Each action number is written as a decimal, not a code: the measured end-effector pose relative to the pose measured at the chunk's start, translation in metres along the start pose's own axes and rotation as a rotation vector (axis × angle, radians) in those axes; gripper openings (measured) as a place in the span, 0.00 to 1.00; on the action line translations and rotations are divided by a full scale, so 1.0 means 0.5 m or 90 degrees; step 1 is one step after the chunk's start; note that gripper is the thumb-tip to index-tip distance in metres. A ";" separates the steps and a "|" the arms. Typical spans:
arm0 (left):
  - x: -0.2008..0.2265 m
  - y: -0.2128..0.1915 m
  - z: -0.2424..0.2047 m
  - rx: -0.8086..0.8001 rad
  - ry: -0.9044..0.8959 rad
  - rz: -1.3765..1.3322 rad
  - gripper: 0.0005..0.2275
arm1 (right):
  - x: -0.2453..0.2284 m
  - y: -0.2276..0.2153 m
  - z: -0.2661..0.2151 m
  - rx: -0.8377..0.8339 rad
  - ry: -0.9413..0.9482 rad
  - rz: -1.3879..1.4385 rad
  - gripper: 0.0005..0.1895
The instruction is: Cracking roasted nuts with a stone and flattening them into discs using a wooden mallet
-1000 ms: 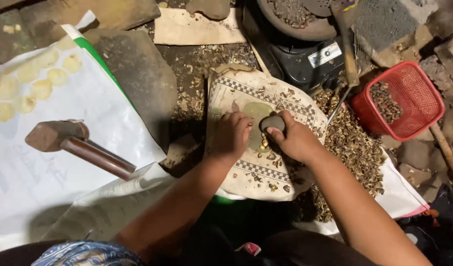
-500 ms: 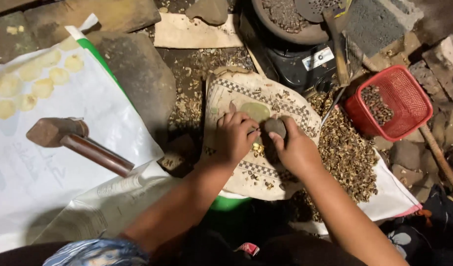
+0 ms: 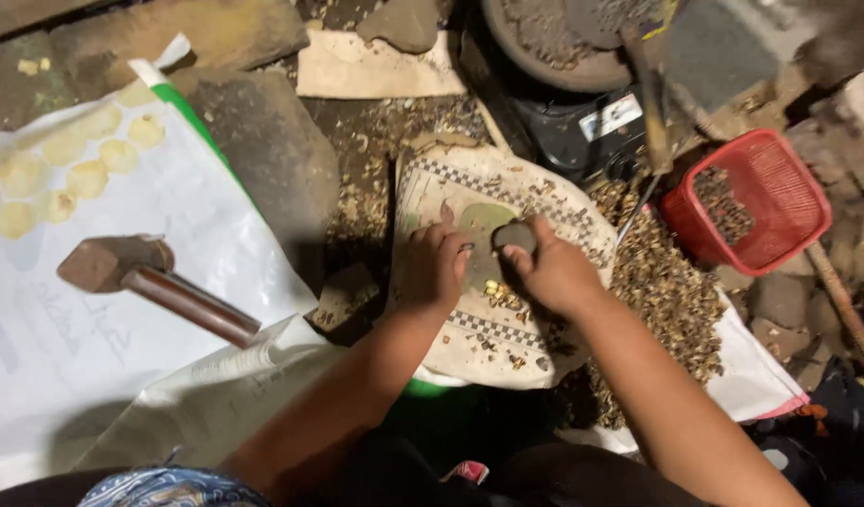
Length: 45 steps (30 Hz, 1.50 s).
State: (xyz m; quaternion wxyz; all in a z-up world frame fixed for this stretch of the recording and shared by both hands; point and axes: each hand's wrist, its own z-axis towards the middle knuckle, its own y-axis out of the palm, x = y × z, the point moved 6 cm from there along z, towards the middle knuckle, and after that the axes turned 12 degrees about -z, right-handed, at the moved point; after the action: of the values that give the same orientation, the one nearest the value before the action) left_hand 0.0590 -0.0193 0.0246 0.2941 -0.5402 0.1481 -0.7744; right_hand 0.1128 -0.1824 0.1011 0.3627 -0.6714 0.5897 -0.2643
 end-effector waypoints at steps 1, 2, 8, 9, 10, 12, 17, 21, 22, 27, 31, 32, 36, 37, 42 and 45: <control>-0.003 0.005 0.003 0.010 0.006 0.001 0.06 | -0.001 0.003 0.003 0.010 -0.003 -0.005 0.28; -0.010 0.014 0.003 0.003 -0.010 0.018 0.06 | -0.010 0.003 0.006 0.048 -0.050 -0.088 0.27; 0.020 0.011 0.015 -0.028 -0.010 0.038 0.08 | -0.004 0.037 -0.054 0.110 -0.103 -0.193 0.27; 0.027 0.012 0.006 -0.054 -0.017 0.056 0.09 | 0.014 0.052 -0.063 0.056 -0.073 -0.136 0.27; 0.012 0.015 0.026 -0.047 -0.017 0.060 0.09 | 0.007 0.028 -0.046 0.061 -0.080 -0.138 0.27; 0.010 0.030 0.014 -0.041 -0.005 0.061 0.10 | 0.013 -0.003 -0.053 0.130 -0.056 -0.106 0.25; 0.010 -0.019 -0.004 -0.024 0.009 0.108 0.15 | -0.043 0.008 -0.034 0.263 -0.153 -0.050 0.27; -0.025 0.009 -0.017 -0.031 0.019 0.112 0.11 | -0.024 0.001 -0.035 0.235 -0.097 0.023 0.27; -0.034 0.009 -0.017 -0.037 0.012 0.112 0.11 | -0.017 0.011 -0.016 0.226 -0.097 0.024 0.27; -0.013 -0.019 0.001 -0.029 0.031 0.031 0.09 | -0.003 0.009 0.002 0.037 -0.009 -0.012 0.25; -0.007 -0.026 0.018 -0.027 -0.023 0.001 0.06 | -0.029 0.029 0.002 0.112 -0.088 -0.168 0.23; -0.003 -0.025 0.025 -0.033 -0.018 0.006 0.06 | -0.028 0.033 -0.007 0.106 -0.093 -0.188 0.25; -0.016 0.026 0.016 -0.041 -0.021 0.048 0.10 | 0.019 0.049 -0.014 0.059 -0.026 -0.118 0.26; -0.011 0.025 0.013 -0.049 -0.028 0.045 0.10 | 0.018 0.042 -0.025 0.049 -0.023 -0.117 0.26; -0.003 -0.014 0.019 -0.014 0.020 0.088 0.18 | -0.042 -0.005 -0.016 0.234 -0.112 0.009 0.28; 0.031 -0.057 0.001 -0.028 0.012 0.094 0.08 | -0.059 0.005 -0.017 0.209 -0.152 -0.129 0.27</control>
State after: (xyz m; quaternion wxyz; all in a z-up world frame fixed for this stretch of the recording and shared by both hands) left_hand 0.0471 -0.0065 0.0519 0.3368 -0.5272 0.2072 -0.7521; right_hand 0.0996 -0.1550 0.1065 0.5059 -0.6859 0.4209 -0.3105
